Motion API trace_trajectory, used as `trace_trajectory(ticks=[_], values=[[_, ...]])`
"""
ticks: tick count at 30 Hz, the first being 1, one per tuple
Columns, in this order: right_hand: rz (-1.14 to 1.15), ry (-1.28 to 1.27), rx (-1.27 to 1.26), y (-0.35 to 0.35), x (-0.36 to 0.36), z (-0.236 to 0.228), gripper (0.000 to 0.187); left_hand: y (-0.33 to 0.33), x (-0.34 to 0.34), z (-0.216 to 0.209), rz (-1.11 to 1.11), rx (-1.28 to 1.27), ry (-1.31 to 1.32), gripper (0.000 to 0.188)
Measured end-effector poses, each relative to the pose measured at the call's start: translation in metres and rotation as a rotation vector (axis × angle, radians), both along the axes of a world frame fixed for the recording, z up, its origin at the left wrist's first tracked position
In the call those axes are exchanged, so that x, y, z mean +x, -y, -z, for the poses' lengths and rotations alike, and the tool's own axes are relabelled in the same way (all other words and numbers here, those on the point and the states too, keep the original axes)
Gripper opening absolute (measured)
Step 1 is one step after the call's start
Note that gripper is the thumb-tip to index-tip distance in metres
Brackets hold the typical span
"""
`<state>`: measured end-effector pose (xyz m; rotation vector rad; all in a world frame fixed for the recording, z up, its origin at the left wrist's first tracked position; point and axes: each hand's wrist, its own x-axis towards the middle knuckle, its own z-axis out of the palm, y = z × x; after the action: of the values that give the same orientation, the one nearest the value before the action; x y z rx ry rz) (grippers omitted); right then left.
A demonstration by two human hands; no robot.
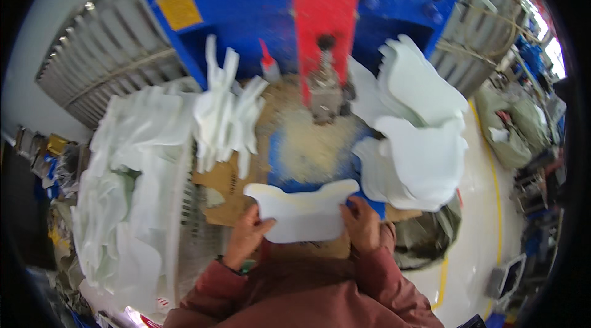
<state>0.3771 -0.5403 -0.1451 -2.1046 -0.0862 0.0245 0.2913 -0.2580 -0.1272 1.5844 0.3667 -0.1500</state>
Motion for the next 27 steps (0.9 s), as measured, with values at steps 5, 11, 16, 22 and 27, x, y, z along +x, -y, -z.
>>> trace_trajectory(ticks=[5, 11, 16, 22, 27], values=[[-0.024, 0.113, -0.099, 0.010, 0.000, -0.022, 0.016, -0.010, -0.014, -0.041, -0.135, 0.295, -0.122, 0.043], [-0.102, 0.089, -0.050, 0.010, -0.012, -0.033, 0.015, -0.078, 0.034, -0.083, -0.220, 0.909, 0.286, 0.036], [-0.143, 0.127, -0.047, 0.014, -0.016, -0.044, 0.015, -0.145, 0.142, -0.081, -0.494, 1.119, 0.428, 0.040], [-0.181, 0.107, -0.150, 0.023, -0.025, -0.048, 0.015, -0.182, 0.190, -0.037, -0.426, 1.031, 0.300, 0.039], [-0.192, 0.069, -0.031, 0.027, -0.020, -0.030, 0.017, -0.173, 0.187, -0.038, -0.713, 0.510, 0.573, 0.027]])
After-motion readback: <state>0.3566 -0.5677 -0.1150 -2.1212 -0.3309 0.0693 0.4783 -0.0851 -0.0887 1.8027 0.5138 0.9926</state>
